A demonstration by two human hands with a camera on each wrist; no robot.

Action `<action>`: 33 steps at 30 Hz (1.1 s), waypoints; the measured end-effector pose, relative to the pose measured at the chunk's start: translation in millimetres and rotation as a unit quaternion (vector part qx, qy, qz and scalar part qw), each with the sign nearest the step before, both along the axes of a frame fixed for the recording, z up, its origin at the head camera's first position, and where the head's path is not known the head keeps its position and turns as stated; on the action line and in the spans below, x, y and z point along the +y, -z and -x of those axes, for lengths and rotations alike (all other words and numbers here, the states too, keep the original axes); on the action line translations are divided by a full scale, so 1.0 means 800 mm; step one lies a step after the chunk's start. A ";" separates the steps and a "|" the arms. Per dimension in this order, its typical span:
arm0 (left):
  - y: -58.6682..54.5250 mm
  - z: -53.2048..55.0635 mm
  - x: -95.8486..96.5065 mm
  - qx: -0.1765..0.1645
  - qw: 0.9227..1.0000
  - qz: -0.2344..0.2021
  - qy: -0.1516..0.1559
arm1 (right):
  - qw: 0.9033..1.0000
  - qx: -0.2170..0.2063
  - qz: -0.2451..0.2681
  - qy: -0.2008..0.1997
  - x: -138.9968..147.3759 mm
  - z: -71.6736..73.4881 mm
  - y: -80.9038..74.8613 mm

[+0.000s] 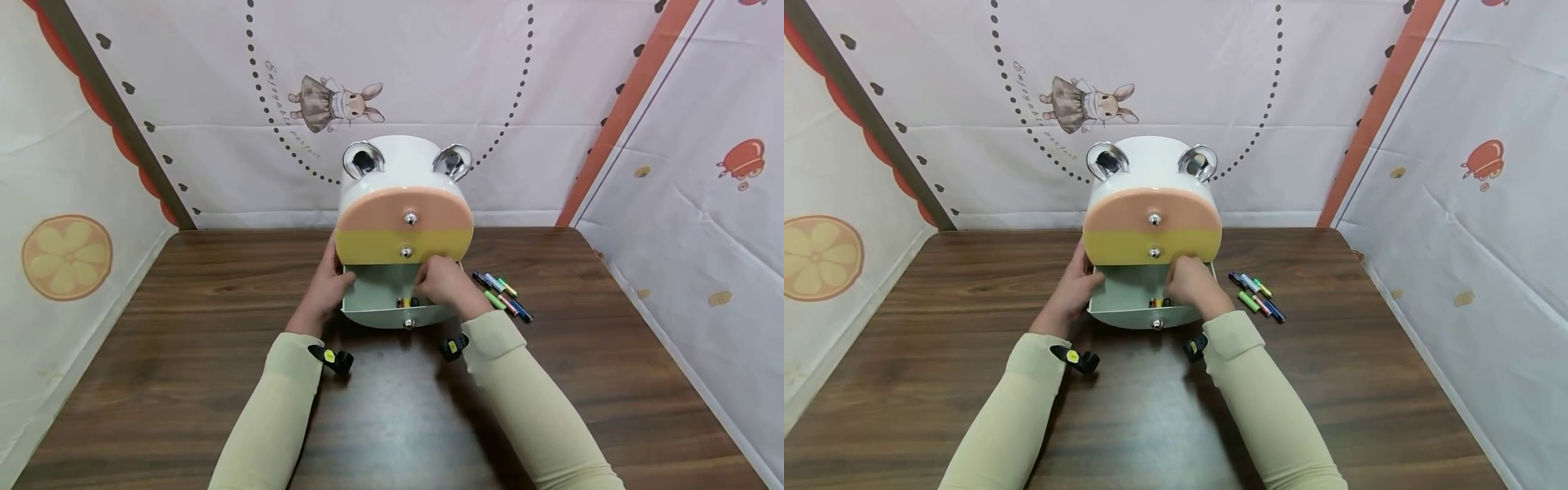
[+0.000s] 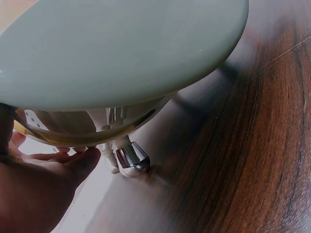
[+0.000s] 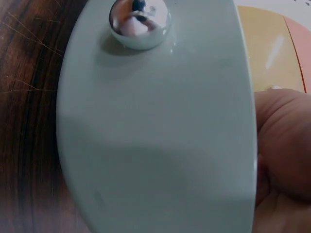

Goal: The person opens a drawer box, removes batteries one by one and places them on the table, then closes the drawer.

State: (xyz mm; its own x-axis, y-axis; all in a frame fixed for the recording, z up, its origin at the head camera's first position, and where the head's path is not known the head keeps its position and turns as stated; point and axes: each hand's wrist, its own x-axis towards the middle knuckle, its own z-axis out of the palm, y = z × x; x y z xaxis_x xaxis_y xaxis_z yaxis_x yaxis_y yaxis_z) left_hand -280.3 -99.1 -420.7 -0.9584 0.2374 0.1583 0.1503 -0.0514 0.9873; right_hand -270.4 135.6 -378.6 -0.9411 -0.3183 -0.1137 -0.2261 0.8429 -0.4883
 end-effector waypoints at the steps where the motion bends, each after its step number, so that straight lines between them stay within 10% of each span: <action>1: 0.001 0.000 0.001 0.000 1.000 -0.002 0.000 | 1.000 -0.008 -0.002 -0.002 -0.001 0.000 0.001; 18: 0.001 0.002 0.003 -0.006 1.000 0.001 -0.009 | 0.997 -0.031 -0.071 -0.029 -0.013 0.007 0.006; 25: 0.027 0.020 0.001 0.004 1.000 0.003 -0.017 | 0.994 -0.048 -0.093 -0.020 -0.017 0.014 0.008; 33: 0.001 0.002 0.003 -0.016 1.000 0.007 -0.008 | 0.986 -0.016 -0.163 -0.041 -0.029 0.021 0.009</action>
